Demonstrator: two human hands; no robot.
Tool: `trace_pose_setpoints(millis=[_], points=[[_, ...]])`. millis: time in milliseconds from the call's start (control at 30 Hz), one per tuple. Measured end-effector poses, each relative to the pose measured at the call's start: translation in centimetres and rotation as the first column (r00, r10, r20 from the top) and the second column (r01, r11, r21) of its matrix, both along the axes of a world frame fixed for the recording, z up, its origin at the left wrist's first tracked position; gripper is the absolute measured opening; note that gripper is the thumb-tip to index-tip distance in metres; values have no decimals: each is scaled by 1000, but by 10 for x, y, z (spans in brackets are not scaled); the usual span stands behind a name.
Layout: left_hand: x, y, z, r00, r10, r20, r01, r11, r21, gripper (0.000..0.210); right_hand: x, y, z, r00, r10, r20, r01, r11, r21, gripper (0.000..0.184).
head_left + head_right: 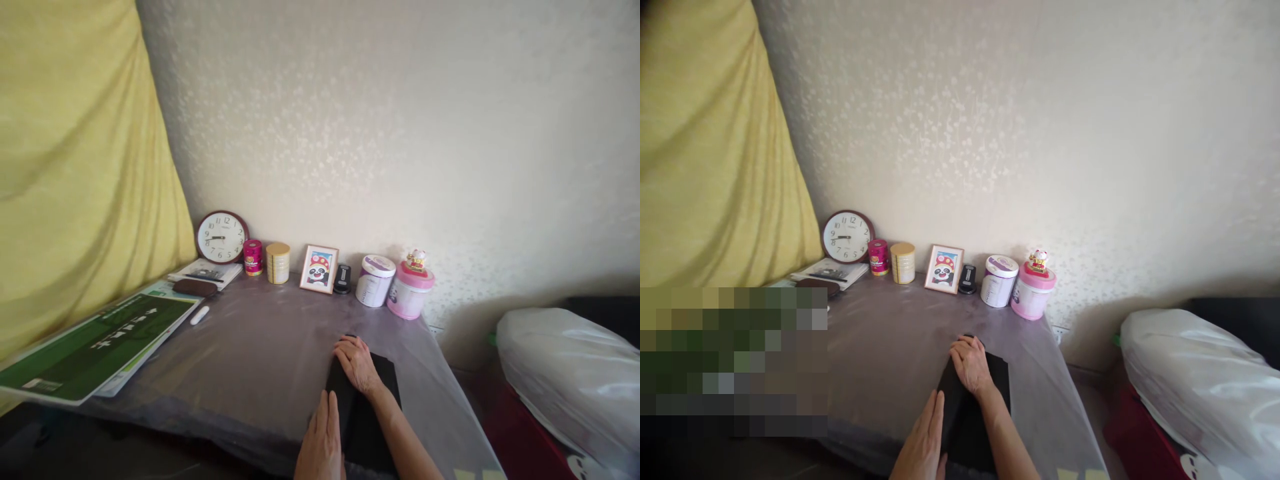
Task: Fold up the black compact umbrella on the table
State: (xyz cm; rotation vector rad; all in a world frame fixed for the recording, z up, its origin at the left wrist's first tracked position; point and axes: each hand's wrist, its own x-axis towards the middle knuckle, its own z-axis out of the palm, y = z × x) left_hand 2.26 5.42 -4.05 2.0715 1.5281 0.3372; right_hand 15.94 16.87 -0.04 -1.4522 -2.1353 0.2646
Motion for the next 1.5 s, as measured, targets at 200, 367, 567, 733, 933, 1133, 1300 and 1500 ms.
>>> trace_pose_setpoints(millis=[200, 367, 567, 733, 933, 1133, 1300, 1500], points=[[-1, -6, 21, 996, 31, -88, -34, 999, -39, 89, 18, 20, -5, 958, -283, 54, 277, 956, 101, 31], [-2, -12, 21, 999, -12, -50, 13, 1000, 17, 92, 67, -16, -4, 838, -545, -42, 544, 824, 158, 34], [-2, -19, 29, 998, -1, -69, 4, 999, 38, 90, 87, -76, -10, 781, -588, -210, 554, 808, -199, 41], [-4, -21, 33, 998, -5, -67, 8, 999, 52, 93, 65, -91, -8, 798, -570, -195, 536, 820, -200, 45], [-2, -22, 35, 997, 20, -75, -15, 998, 62, 92, 48, -97, 15, 807, -588, 51, 590, 805, -59, 38], [-2, -24, 40, 996, 29, -80, -25, 999, 48, 91, 37, -106, 33, 778, -594, 205, 606, 796, 9, 31], [-3, -25, 40, 996, 33, -82, -28, 997, 73, 91, 34, -101, 40, 784, -580, 219, 599, 800, -23, 32], [-3, -23, 37, 998, 23, -63, -20, 999, 43, 92, 36, -83, 28, 887, -460, -33, 447, 876, -184, 28]])
